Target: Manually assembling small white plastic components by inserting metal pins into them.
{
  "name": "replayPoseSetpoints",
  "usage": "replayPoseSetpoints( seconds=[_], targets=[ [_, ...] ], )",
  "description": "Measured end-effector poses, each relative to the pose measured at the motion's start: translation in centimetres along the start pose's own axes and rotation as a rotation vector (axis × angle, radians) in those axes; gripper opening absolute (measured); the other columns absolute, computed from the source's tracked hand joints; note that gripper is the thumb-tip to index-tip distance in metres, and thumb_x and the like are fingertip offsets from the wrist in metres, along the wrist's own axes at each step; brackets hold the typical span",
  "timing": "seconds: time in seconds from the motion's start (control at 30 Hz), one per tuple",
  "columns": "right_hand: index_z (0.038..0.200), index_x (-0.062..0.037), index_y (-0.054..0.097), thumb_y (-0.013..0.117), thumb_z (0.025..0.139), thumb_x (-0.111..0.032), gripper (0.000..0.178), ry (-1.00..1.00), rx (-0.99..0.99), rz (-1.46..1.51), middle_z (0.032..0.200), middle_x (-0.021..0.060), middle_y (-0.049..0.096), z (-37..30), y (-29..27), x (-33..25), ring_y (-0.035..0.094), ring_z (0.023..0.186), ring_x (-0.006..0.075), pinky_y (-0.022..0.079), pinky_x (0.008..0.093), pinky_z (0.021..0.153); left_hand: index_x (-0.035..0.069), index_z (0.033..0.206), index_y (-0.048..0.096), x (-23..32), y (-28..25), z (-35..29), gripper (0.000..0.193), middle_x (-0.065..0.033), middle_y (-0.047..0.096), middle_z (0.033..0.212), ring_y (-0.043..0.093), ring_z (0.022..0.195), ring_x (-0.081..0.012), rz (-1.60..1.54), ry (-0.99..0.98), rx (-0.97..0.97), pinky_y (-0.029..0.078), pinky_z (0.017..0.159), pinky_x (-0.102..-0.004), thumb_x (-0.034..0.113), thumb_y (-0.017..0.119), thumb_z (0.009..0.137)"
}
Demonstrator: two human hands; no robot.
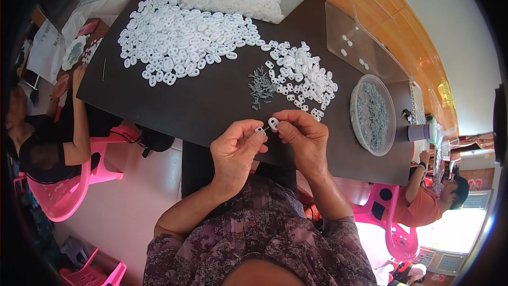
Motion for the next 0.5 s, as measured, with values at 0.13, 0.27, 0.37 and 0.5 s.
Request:
replayPoseSetpoints(
  seconds=[0.13,0.27,0.37,0.5],
  targets=[
    [0.102,0.0004,0.065,0.061,0.088,-0.003,0.015,-0.004,-0.004,0.012,0.085,-0.0008,0.065,-0.04,0.30,0.06,0.055,0.074,0.0035,0.046,0.0190,0.068,0.001,0.106,0.061,0.03,0.11,-0.10,0.016,-0.0039,0.065,0.086,0.061,0.071,-0.0064,0.023,-0.018,0.023,0.047,0.053,-0.0177,0.005,0.061,0.090],
    [0.102,0.0008,0.065,0.061,0.088,-0.003,0.015,0.006,0.003,0.024,0.084,-0.0007,0.065,-0.14,0.49,-0.15,0.055,0.075,0.0035,0.047,0.0193,0.068,0.002,0.105,0.061,-0.02,0.23,-0.18,0.015,-0.0030,0.065,0.086,0.061,0.070,-0.0048,0.004,-0.034,0.029,0.041,0.045,-0.0162,0.005,0.061,0.090],
    [0.102,0.0013,0.065,0.061,0.088,-0.002,0.015,0.021,-0.001,0.038,0.085,-0.0003,0.065,-0.27,0.65,-0.30,0.055,0.075,0.0037,0.047,0.0196,0.069,0.002,0.104,0.061,-0.06,0.23,-0.20,0.015,-0.0026,0.065,0.086,0.060,0.070,-0.0045,0.020,-0.022,0.033,0.042,0.046,-0.0163,0.005,0.061,0.090],
    [0.100,0.0016,0.065,0.060,0.088,0.000,0.013,-0.027,-0.006,0.003,0.087,0.0010,0.065,-0.29,0.73,-0.24,0.056,0.078,0.0049,0.047,0.0201,0.071,0.002,0.104,0.062,-0.17,0.25,-0.21,0.014,-0.0024,0.065,0.086,0.060,0.069,-0.0043,0.025,-0.007,0.036,0.042,0.047,-0.0164,0.005,0.061,0.090]
  ],
)
Point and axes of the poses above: each hand's wrist, its own z-axis towards the middle knuckle, its own y-axis out of the palm, x = y × z, the point moved 4 cm from there along z, towards the middle knuckle
